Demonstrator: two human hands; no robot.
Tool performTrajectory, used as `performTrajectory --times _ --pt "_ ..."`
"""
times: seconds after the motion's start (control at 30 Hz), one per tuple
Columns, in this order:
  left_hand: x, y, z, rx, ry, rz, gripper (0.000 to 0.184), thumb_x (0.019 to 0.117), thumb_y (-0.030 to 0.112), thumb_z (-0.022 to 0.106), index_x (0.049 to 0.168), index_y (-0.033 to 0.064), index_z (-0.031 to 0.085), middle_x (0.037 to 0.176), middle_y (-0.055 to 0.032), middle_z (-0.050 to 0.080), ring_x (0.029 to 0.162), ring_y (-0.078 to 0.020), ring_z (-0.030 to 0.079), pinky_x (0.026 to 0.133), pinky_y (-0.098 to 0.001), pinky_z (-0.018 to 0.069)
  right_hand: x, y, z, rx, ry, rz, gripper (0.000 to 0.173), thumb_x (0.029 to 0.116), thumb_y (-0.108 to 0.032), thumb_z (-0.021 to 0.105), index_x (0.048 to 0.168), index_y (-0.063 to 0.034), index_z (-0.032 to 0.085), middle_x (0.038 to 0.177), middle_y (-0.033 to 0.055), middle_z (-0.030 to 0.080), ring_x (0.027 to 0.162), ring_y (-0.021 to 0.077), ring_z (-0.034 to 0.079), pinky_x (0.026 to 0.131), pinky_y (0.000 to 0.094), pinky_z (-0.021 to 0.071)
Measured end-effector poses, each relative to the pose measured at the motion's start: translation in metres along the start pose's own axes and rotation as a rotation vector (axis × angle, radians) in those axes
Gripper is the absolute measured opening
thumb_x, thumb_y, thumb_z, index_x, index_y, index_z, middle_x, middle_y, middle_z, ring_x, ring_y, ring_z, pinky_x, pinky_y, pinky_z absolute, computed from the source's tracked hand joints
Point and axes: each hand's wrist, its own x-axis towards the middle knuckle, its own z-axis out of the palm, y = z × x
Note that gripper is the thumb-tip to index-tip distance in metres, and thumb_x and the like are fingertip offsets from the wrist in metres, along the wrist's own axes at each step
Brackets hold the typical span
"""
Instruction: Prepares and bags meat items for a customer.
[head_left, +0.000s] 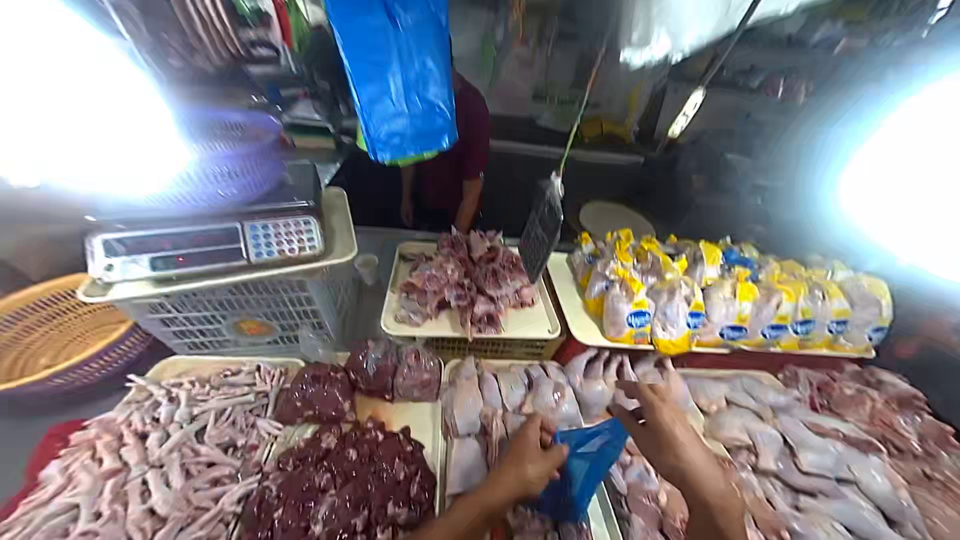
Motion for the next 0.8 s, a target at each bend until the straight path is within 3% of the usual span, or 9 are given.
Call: performTrajectory --times 0.07,0.13,0.2,0.27,0.37,0.43,0.5,0.63,0.8 --pt "-0.002 -0.026 0.004 0.002 0.079 0.017 0.048 0.097 0.021 0.067 0.137 -0.0012 0.05 0.114 -0.0196 0.066 0.095 -0.0279 0.069 0.086 -0.0468 0.0587 0.032 -0.048 -0.008 -0.213 -0.092 -0.034 0.039 0.0986 -0.03 0.067 0.133 -0.011 0.066 0.127 0.0197 0.065 0.104 0.0367 0.069 0.088 0.0588 0.0581" --pt "-0.003 -0.049 -0.001 -0.02 0.169 0.025 0.048 0.0957 0.018 0.067 0.136 -0.0024 0.051 0.11 -0.0189 0.067 0.093 -0.0267 0.069 0.085 -0.0458 0.0588 0.058 -0.112 -0.017 -0.319 -0.022 -0.194 0.036 0.1012 -0.032 0.062 0.133 -0.0153 0.066 0.126 0.0158 0.066 0.105 0.0353 0.069 0.085 0.0581 0.0585" --pt "-0.009 -0.058 -0.007 -0.062 0.22 0.013 0.047 0.0953 0.015 0.067 0.136 -0.0026 0.05 0.108 -0.0178 0.067 0.09 -0.0242 0.069 0.083 -0.0437 0.0588 0.088 -0.176 -0.02 -0.336 0.157 -0.436 0.032 0.1034 -0.031 0.058 0.13 -0.0167 0.068 0.122 0.0131 0.069 0.104 0.0328 0.07 0.081 0.0536 0.0595" --pt "-0.024 -0.055 -0.006 -0.063 0.226 0.104 0.045 0.0938 0.011 0.067 0.133 -0.0035 0.051 0.105 -0.0155 0.067 0.086 -0.0202 0.068 0.079 -0.0396 0.0586 0.132 -0.227 -0.011 -0.315 0.369 -0.643 0.029 0.1021 -0.026 0.061 0.129 -0.0173 0.069 0.121 0.0117 0.069 0.106 0.033 0.069 0.081 0.0525 0.0593" --pt "-0.055 -0.041 0.004 -0.096 0.131 0.331 0.041 0.0943 0.006 0.068 0.13 -0.0043 0.052 0.107 -0.0119 0.068 0.09 -0.0161 0.069 0.082 -0.0351 0.0605 0.203 -0.287 0.008 -0.325 0.633 -0.849 0.042 0.1014 -0.028 0.062 0.143 -0.0193 0.059 0.136 0.0142 0.062 0.118 0.0378 0.062 0.087 0.0545 0.0551" --pt "-0.062 -0.044 0.009 -0.156 0.105 0.399 0.04 0.0943 0.005 0.068 0.13 -0.004 0.052 0.105 -0.0099 0.068 0.09 -0.0153 0.069 0.082 -0.0343 0.0607 0.242 -0.311 0.018 -0.403 0.741 -0.933 0.044 0.1036 -0.029 0.059 0.146 -0.0203 0.055 0.139 0.0145 0.06 0.117 0.0386 0.061 0.088 0.055 0.0516" --pt "-0.065 -0.054 0.005 -0.23 0.121 0.394 0.041 0.0935 0.006 0.069 0.13 -0.004 0.052 0.105 -0.0103 0.068 0.09 -0.016 0.069 0.082 -0.0349 0.0606 0.266 -0.324 0.021 -0.473 0.791 -0.99 0.038 0.1045 -0.016 0.053 0.142 -0.02 0.058 0.133 0.013 0.062 0.112 0.0372 0.062 0.092 0.0564 0.0491" --pt "-0.081 -0.076 -0.017 -0.17 0.152 0.317 0.045 0.0929 0.01 0.072 0.132 -0.0022 0.054 0.113 -0.0121 0.068 0.096 -0.0179 0.07 0.086 -0.0373 0.061 0.271 -0.336 0.014 -0.446 0.801 -0.989 0.025 0.1018 -0.007 0.051 0.117 -0.0154 0.07 0.107 0.0096 0.07 0.104 0.0334 0.065 0.11 0.0615 0.0382" --pt "-0.08 -0.109 -0.035 -0.079 0.026 0.112 0.047 0.0952 0.023 0.072 0.132 0.0012 0.055 0.109 -0.0121 0.069 0.093 -0.018 0.07 0.085 -0.0377 0.0594 0.245 -0.346 -0.017 -0.225 0.604 -0.979 0.026 0.1012 -0.035 0.062 0.1 -0.0142 0.076 0.097 0.0073 0.074 0.101 0.0295 0.07 0.115 0.0663 0.0309"
